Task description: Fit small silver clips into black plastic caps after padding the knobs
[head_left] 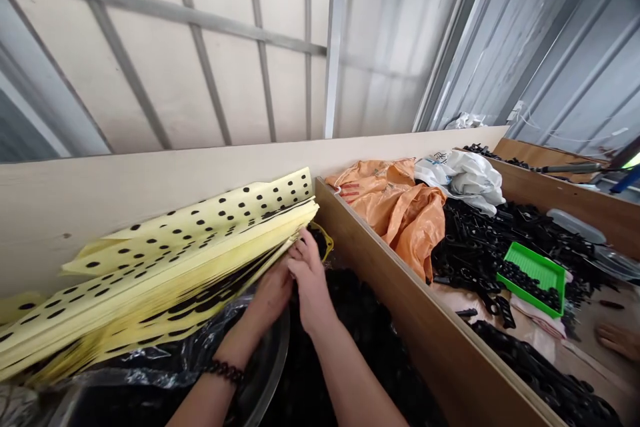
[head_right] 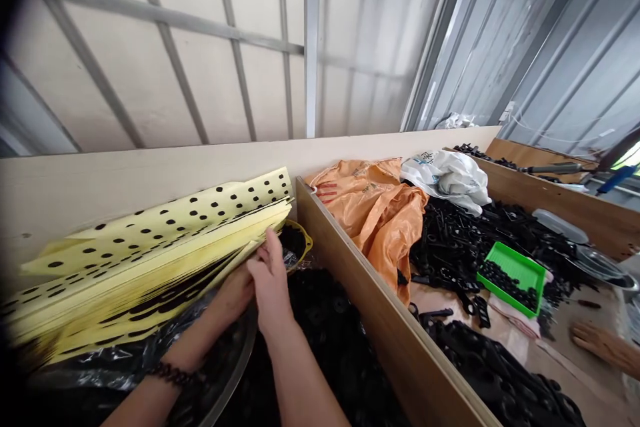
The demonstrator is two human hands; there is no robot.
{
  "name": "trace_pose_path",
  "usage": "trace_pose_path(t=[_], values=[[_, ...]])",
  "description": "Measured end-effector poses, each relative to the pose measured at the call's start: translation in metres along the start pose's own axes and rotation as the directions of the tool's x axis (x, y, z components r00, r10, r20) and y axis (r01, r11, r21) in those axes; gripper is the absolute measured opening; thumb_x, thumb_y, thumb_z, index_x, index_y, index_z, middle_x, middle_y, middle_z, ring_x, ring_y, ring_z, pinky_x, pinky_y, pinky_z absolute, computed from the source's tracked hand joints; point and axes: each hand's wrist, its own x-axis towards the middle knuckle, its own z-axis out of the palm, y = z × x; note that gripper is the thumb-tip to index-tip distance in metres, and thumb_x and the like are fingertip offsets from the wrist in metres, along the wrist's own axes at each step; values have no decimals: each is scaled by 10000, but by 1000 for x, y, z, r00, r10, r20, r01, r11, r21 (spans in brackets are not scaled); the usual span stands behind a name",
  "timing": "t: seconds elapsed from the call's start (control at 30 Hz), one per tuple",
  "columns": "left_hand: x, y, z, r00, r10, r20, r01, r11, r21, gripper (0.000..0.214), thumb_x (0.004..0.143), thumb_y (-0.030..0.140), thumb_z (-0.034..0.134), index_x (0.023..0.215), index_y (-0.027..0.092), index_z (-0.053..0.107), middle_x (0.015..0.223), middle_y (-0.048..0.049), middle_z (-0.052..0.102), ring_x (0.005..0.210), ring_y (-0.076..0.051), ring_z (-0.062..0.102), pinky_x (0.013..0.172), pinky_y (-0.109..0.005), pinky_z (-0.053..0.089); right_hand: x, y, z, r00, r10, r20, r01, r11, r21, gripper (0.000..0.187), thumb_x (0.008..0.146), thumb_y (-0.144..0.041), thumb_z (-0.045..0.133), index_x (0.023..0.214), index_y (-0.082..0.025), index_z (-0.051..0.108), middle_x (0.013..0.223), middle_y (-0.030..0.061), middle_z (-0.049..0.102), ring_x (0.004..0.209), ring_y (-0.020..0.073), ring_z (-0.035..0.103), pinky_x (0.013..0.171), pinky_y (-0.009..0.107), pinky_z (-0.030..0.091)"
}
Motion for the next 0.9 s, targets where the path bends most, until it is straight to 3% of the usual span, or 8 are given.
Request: trace_pose_path(t=[0.07, 0.17, 0.27, 0.4, 0.53, 0.7, 0.8, 0.9], values=[[14, -6, -8, 998, -56, 2, 56, 998, 0, 536, 775, 130, 366, 1300, 156, 473, 1322, -85, 551, 1265, -256, 460, 1098, -440, 327, 12, 3, -16, 1000, -5, 11, 6, 999, -48, 549, 726, -180, 429, 1272, -224, 462, 1231, 44, 602, 1123, 199, 570, 951, 348, 443], [25, -12, -20, 989, -150, 0, 150, 989, -1, 607, 788, 142, 346, 1394, 142, 335, 1373, -130, 495, 1255, -259, 476, 1067, -474, 358, 28, 19, -45, 1000, -19, -22, 15, 984, -176, 318, 771, -201, 396, 996, -195, 621, 1181, 66, 614, 1165, 226, 516, 1022, 387, 359], [28, -14, -28, 980, -198, 10, 198, 980, -11, 592, 796, 166, 353, 1388, 161, 350, 1329, -124, 542, 1202, -251, 532, 1026, -462, 408, 37, 43, -55, 1000, -17, -26, 8, 950, -311, 312, 667, -130, 484, 922, -207, 646, 1185, 59, 593, 1207, 256, 443, 1084, 432, 244], [29, -14, -28, 977, -213, 10, 213, 977, -29, 564, 787, 202, 363, 1348, 153, 407, 1275, -116, 586, 1048, -224, 635, 941, -413, 491, 34, 64, -29, 995, -21, 100, 57, 928, -369, 529, 581, -49, 511, 1067, -227, 624, 1214, 49, 568, 1196, 228, 462, 1072, 381, 292], [15, -7, -33, 976, -210, -56, 209, 978, -20, 483, 797, 251, 370, 1249, 138, 494, 1200, -121, 621, 1071, -247, 602, 967, -448, 458, 30, 66, -1, 984, -52, 171, 107, 939, -328, 414, 634, -50, 471, 965, -227, 645, 1216, 41, 547, 1196, 186, 472, 1065, 329, 313], [-28, 5, -30, 970, -172, -173, 173, 985, -6, 326, 828, 233, 353, 1061, 169, 573, 1124, -102, 618, 1054, -249, 567, 970, -460, 433, 40, 64, 5, 992, -66, 109, 95, 953, -287, 290, 657, -85, 466, 882, -216, 595, 1061, 33, 549, 1041, 178, 552, 961, 307, 414], [-35, -3, -13, 985, -169, -25, 168, 985, -40, 290, 829, 141, 348, 991, 169, 586, 959, -85, 644, 913, -232, 609, 841, -432, 506, 47, 67, 8, 993, -75, 88, 98, 951, -295, 272, 662, -99, 473, 882, -219, 578, 1024, 22, 537, 973, 171, 573, 901, 287, 448], [-13, -22, 3, 983, -174, 60, 177, 983, -53, 201, 891, 172, 430, 998, 160, 599, 964, -78, 643, 885, -214, 619, 789, -403, 524, 48, 68, 11, 991, -100, 95, 126, 933, -337, 285, 660, -90, 476, 888, -221, 587, 1022, 26, 543, 1003, 182, 555, 941, 306, 418]])
